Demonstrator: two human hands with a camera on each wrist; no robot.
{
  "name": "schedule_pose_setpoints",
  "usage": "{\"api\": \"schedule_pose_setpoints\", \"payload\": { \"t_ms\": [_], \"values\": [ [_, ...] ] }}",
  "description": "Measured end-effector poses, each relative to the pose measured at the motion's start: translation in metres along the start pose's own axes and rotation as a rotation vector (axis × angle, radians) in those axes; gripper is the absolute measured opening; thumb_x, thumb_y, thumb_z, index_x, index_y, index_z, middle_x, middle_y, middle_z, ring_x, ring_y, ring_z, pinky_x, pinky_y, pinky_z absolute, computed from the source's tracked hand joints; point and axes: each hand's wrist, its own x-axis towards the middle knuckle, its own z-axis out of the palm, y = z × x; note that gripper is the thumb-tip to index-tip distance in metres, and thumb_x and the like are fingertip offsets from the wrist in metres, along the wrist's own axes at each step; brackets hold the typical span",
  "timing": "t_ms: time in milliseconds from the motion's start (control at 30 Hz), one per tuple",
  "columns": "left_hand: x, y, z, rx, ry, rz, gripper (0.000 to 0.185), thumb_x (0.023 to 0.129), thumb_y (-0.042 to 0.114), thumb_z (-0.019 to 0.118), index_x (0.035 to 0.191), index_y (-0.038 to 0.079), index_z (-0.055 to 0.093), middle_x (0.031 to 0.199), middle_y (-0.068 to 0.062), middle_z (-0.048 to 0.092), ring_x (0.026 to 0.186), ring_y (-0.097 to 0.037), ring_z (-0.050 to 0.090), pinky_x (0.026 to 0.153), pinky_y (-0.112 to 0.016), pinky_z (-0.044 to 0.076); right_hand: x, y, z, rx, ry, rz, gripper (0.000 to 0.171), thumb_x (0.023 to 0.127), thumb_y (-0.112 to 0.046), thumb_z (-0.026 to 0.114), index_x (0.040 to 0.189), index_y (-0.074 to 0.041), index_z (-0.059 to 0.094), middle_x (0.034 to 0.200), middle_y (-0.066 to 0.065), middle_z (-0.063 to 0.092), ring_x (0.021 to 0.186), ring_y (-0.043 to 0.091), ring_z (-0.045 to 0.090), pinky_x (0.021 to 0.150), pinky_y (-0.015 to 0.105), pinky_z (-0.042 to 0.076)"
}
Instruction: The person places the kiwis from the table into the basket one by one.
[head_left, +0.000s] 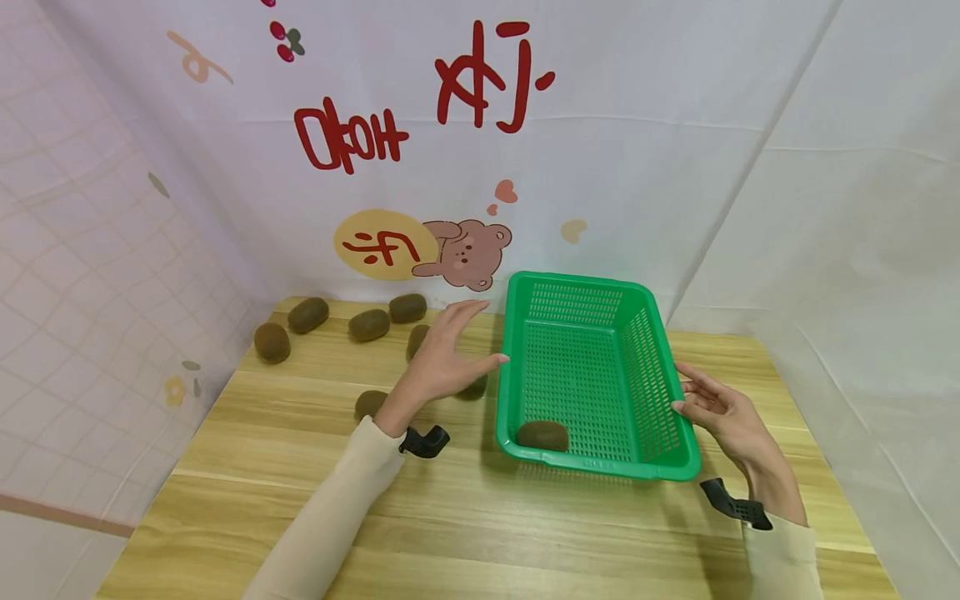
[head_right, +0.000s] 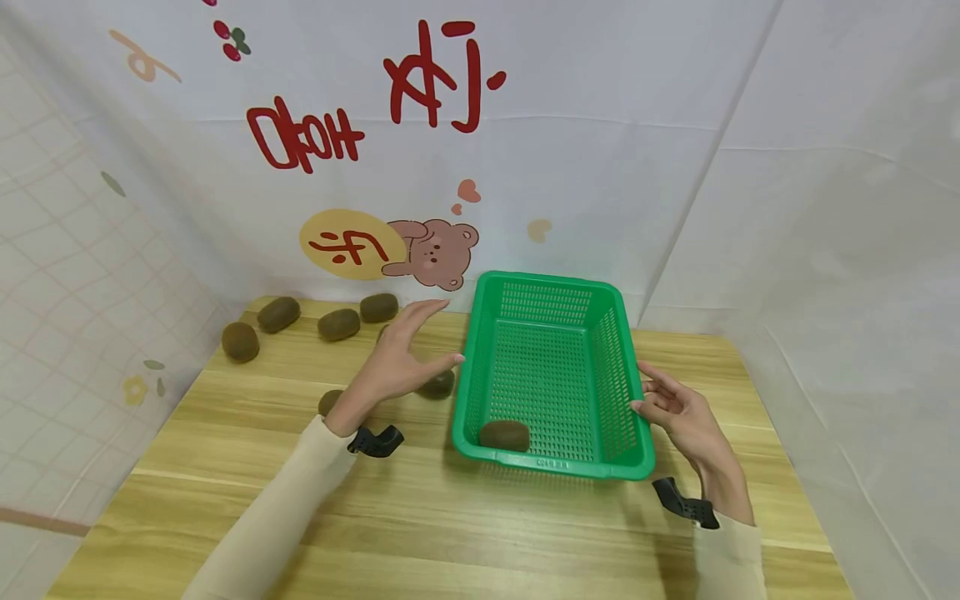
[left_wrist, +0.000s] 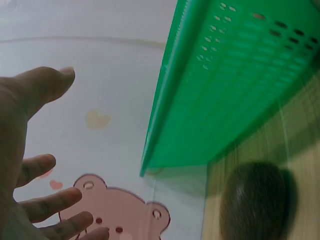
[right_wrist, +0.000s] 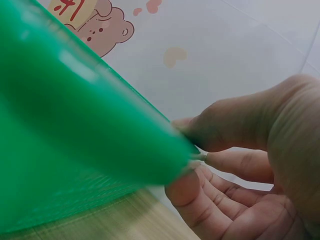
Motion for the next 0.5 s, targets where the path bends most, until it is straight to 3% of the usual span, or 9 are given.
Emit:
{"api": "schedule_pose_setpoints", "payload": {
  "t_ms": [167, 500],
  "values": [
    [-0.010, -0.011, -0.005, 0.057, 0.022, 0.027, 0.085, 0.086, 0.052, 0.079, 0.158, 0.030, 0.038, 0.161, 0.000, 0.038, 0.149, -0.026, 0.035, 0.120, -0.057, 0.035, 0.000, 0.001, 0.000, 0.003, -0.002, 0.002, 0.070, 0.102, -0.017, 0.065, 0.163, -0.012, 0.030, 0.125, -0.004, 0.053, 0.099, 0.006, 0.061, 0.082, 0.018, 0.056],
    [-0.034, -0.034, -0.016, 0.054, 0.051, -0.021, 0.089, 0.084, 0.054, 0.081, 0.159, 0.036, 0.035, 0.162, 0.000, 0.035, 0.152, -0.025, 0.031, 0.119, -0.059, 0.036, 0.000, 0.001, 0.000, 0.021, -0.003, 0.002, 0.069, 0.102, -0.017, 0.065, 0.163, -0.014, 0.031, 0.125, -0.004, 0.052, 0.099, 0.006, 0.060, 0.082, 0.018, 0.056]
  ]
}}
